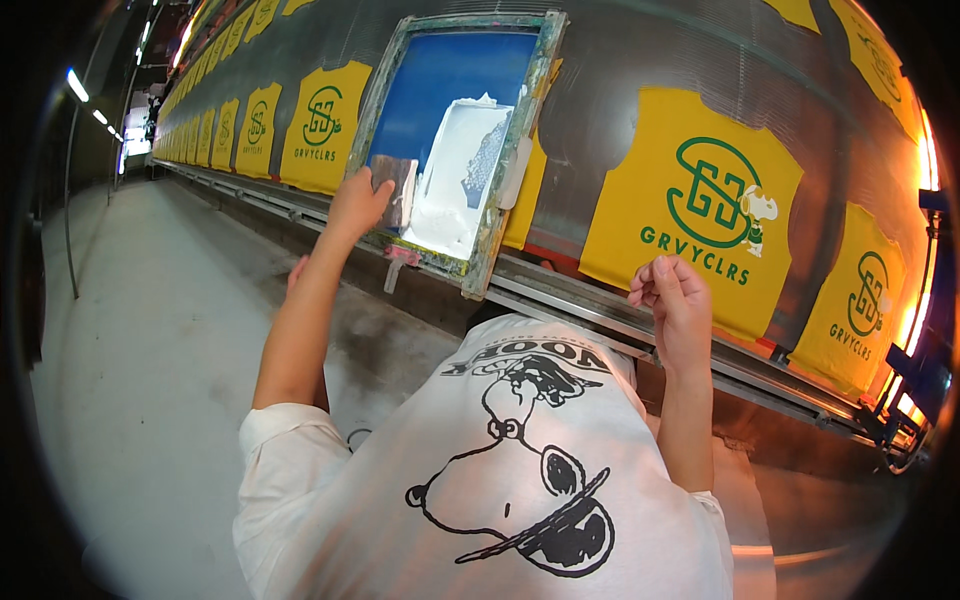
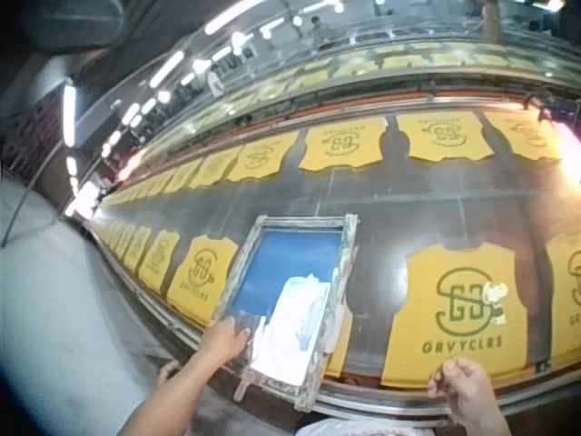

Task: The person performs screen printing on yellow t-shirts using a squeegee and a screen printing frame. They repeatedly pull white ink across the screen to transfer a design onto the shirts laid out on a conveyor belt.

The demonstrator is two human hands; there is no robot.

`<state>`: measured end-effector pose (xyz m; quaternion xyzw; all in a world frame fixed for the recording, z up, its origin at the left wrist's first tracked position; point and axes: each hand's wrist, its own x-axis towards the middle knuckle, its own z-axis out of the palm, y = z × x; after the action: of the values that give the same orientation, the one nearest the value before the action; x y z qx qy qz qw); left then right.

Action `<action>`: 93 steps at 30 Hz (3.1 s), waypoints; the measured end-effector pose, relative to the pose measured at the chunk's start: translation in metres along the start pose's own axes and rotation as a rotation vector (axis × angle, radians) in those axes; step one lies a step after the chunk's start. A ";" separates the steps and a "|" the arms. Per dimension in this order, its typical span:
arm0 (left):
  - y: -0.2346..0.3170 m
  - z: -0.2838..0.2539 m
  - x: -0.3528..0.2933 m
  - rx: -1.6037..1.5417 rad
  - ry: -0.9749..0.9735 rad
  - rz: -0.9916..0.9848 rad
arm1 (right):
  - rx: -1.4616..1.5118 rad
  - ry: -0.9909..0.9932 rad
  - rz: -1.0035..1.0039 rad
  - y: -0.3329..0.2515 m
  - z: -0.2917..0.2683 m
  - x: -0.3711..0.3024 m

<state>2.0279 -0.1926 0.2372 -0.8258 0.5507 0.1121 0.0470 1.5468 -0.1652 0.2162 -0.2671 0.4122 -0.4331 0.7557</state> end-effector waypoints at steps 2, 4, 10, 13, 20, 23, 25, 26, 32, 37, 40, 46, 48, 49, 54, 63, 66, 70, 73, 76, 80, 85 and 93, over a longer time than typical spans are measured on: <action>0.007 0.015 -0.005 0.010 0.028 -0.011 | 0.010 0.004 -0.020 0.000 0.001 0.002; 0.026 0.025 -0.008 -0.087 0.018 -0.057 | 0.012 0.032 -0.025 0.000 0.006 0.006; 0.056 0.021 0.014 -0.398 -0.089 0.054 | 0.013 0.105 -0.025 0.020 0.041 0.020; 0.058 0.008 0.052 -0.492 -0.098 0.325 | -0.015 0.150 -0.048 0.033 0.073 0.028; 0.091 -0.022 0.143 -0.279 -0.118 0.758 | -0.047 0.247 -0.127 0.061 0.150 0.031; 0.095 -0.014 0.166 -0.128 0.022 0.973 | -0.052 0.289 -0.161 0.071 0.174 0.025; 0.098 -0.008 0.169 -0.042 0.005 0.984 | -0.047 0.306 -0.174 0.080 0.180 0.018; 0.097 -0.005 0.169 0.004 0.000 0.987 | -0.043 0.310 -0.181 0.083 0.183 0.014; 0.062 0.040 0.129 -0.140 0.161 1.067 | -0.021 0.281 -0.172 0.098 0.185 -0.006; 0.015 0.061 0.034 -0.179 0.105 1.050 | 0.002 0.225 -0.182 0.103 0.176 -0.014; -0.007 0.047 -0.005 -0.130 0.040 1.079 | 0.037 0.199 -0.166 0.101 0.171 -0.019; 0.029 -0.005 0.060 -0.105 -0.026 1.239 | 0.067 0.180 -0.123 0.103 0.167 -0.022; 0.048 -0.005 0.099 -0.049 0.033 1.237 | 0.020 0.176 -0.143 0.102 0.168 -0.026; 0.056 -0.003 0.117 -0.023 0.054 1.214 | -0.005 0.187 -0.149 0.102 0.170 -0.029; 0.056 0.027 0.129 -0.055 0.187 1.131 | 0.042 0.258 -0.141 0.116 0.177 -0.045; -0.022 0.033 0.006 -0.188 0.239 1.235 | -0.293 0.392 -0.200 0.127 0.159 0.032; -0.009 0.011 0.017 -0.271 0.279 1.113 | -0.701 0.559 -0.397 0.157 0.126 0.121; -0.044 0.036 0.052 -0.483 0.322 0.617 | -0.765 0.496 -0.109 0.158 0.132 0.192; -0.087 0.057 0.081 -0.682 0.277 0.327 | -0.783 0.440 -0.012 0.135 0.156 0.192; -0.120 0.080 0.103 -0.854 0.313 0.162 | -0.735 0.457 -0.023 0.135 0.155 0.188; -0.149 0.067 0.115 -1.162 0.195 -0.052 | -0.580 0.452 -0.077 0.137 0.151 0.186; -0.132 0.025 0.105 -1.470 -0.189 -0.060 | -0.681 0.543 -0.131 0.106 0.149 0.172; -0.005 0.046 0.087 -1.238 0.070 0.245 | -0.935 0.696 -0.531 0.034 0.036 0.122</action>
<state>2.0585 -0.2599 0.1721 -0.6340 0.4755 0.3876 -0.4709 1.6272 -0.2535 0.1610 -0.5054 0.6985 -0.4416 0.2483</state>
